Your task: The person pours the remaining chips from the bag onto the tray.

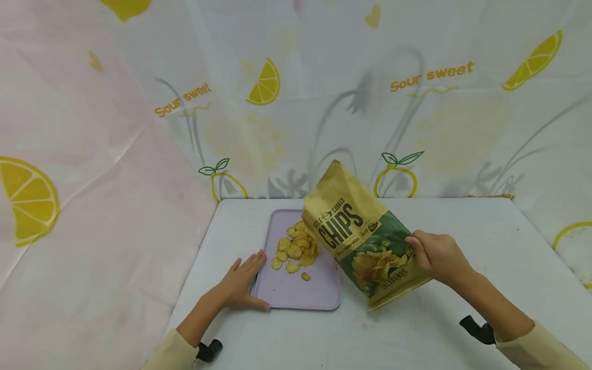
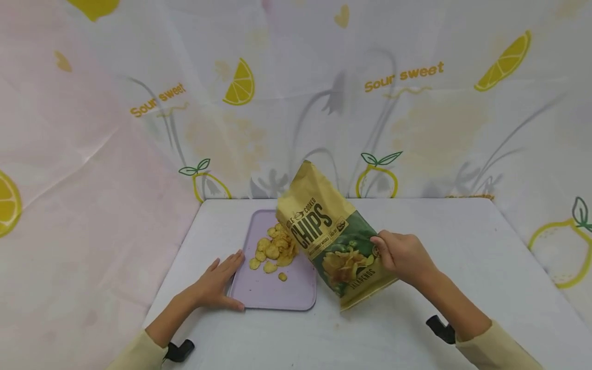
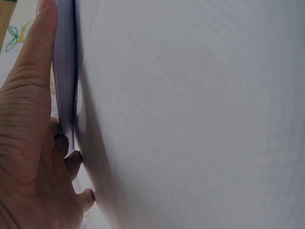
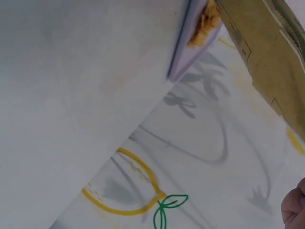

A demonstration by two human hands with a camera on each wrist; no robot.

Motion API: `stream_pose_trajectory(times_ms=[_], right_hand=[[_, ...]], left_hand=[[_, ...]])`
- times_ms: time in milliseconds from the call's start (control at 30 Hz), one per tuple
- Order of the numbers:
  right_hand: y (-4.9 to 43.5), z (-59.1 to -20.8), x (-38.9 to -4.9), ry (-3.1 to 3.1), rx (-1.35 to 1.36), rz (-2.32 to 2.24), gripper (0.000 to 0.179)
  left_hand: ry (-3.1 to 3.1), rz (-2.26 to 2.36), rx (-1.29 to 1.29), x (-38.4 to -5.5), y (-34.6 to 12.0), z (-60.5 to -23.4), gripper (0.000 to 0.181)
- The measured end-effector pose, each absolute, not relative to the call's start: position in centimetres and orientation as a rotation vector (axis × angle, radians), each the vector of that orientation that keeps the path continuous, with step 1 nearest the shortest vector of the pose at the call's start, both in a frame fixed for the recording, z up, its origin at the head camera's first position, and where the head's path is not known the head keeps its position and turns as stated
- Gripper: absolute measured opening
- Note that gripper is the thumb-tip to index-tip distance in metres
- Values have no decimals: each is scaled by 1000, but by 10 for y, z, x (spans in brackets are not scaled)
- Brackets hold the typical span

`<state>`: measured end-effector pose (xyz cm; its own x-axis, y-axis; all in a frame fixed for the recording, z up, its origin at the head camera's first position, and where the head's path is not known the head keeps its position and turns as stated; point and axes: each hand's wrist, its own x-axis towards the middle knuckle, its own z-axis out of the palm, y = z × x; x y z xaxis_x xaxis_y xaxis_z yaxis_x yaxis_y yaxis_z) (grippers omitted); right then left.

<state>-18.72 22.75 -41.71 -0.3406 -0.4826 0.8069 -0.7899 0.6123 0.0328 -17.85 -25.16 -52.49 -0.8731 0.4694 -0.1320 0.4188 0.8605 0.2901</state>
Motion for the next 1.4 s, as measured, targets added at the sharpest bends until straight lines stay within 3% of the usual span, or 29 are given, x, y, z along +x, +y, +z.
stream_pose_trajectory(times_ms=[1400], right_hand=[[234,-425,-188,-2032,1077,455,48]], left_hand=[[2830,411,705,-179,-252,-524,136]])
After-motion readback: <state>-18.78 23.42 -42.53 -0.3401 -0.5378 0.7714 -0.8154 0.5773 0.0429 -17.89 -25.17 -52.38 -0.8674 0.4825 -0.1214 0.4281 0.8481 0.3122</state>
